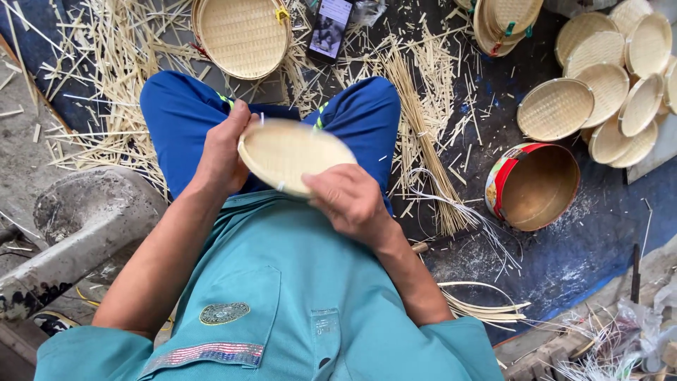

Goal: The person weaves a white strip around the rim of a bamboo basket by hand, using a thin metal rod to create gaps. They then trim the excess strip using scissors and tuck the remaining end into the weave.

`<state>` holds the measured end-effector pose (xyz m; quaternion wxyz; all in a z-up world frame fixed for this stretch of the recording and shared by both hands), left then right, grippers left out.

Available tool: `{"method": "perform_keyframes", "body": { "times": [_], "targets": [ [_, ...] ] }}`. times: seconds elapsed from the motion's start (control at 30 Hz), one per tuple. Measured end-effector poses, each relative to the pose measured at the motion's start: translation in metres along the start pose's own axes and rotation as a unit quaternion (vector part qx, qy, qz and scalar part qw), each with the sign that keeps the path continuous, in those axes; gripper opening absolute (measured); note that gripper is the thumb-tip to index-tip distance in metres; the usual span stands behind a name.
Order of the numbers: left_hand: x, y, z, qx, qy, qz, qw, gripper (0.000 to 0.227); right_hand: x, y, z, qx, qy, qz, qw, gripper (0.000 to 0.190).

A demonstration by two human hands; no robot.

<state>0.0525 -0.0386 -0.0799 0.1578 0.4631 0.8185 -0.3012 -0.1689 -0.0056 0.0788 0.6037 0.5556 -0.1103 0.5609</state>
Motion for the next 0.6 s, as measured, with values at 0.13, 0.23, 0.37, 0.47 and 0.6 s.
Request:
{"method": "perform_keyframes", "body": {
  "times": [0.13, 0.23, 0.37, 0.47, 0.6],
  "targets": [
    [-0.009, -0.024, -0.009, 0.192, 0.030, -0.059, 0.979, 0.052, 0.020, -0.004, 0.003, 0.061, 0.077, -0.165, 0.981, 0.027],
    [-0.007, -0.010, 0.004, 0.169, -0.029, -0.051, 0.984, 0.040, 0.028, 0.004, 0.012, 0.036, 0.072, -0.197, 0.977, 0.033],
    [-0.021, -0.013, -0.004, 0.192, -0.148, 0.039, 0.969, 0.034, -0.029, 0.021, -0.024, -0.119, -0.125, -0.053, 0.984, 0.052],
    [-0.023, -0.029, -0.016, 0.213, -0.163, 0.073, 0.961, 0.036, -0.105, 0.000, -0.065, -0.171, -0.310, 0.331, 0.874, 0.052],
    [-0.013, -0.033, -0.015, 0.194, -0.136, 0.066, 0.969, 0.035, -0.113, -0.015, -0.073, -0.199, -0.343, 0.362, 0.844, 0.043]
  ]
}}
Point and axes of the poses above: each hand's wrist, its own z-axis towards the middle knuckle, its own y-axis out of the back of the hand, x = y × z, the point moved 6 cm from there along z, towards the middle knuckle, and after that the axes turned 1 degree about x, right-handed, at the moved point
